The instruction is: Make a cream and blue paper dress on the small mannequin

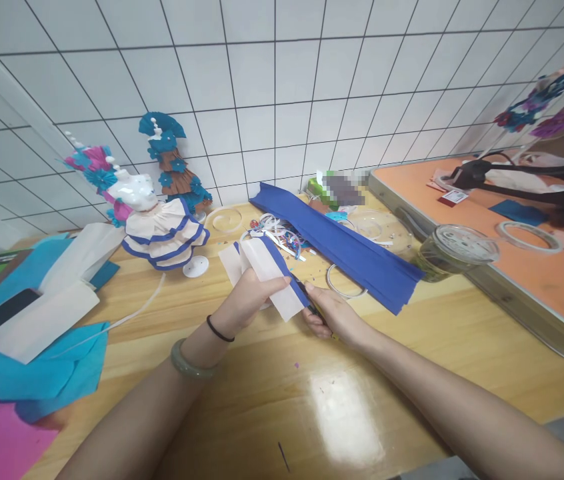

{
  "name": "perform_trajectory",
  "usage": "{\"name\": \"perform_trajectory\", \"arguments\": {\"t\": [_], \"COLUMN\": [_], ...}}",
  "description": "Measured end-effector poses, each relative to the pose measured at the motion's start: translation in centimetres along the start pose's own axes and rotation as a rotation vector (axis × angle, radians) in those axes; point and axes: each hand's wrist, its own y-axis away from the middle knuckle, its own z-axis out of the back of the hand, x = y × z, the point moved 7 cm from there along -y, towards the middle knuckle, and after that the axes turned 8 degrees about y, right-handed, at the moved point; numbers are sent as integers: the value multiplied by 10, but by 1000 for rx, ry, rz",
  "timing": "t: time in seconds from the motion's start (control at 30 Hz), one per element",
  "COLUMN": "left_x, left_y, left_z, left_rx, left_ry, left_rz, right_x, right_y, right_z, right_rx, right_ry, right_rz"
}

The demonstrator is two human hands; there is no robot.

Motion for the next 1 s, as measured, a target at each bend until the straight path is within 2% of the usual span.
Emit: {"name": "perform_trajectory", "arguments": {"t": [0.2,0.57,1.0], "left_x": [3,7,6], "left_y": [-1,-1,0], "left_z": [-2,-3,-4], "left_rx": [57,40,44], "left_ry": [-60,-33,-4], "left_rz": [-70,-60,-72], "right_x": [-2,2,4], "right_y": [0,0,1], "right_z": [1,0,1], "right_rx": [-24,-87,-93], "right_ry": [-50,-7,-37], "right_rz": [-31,-16,12]}}
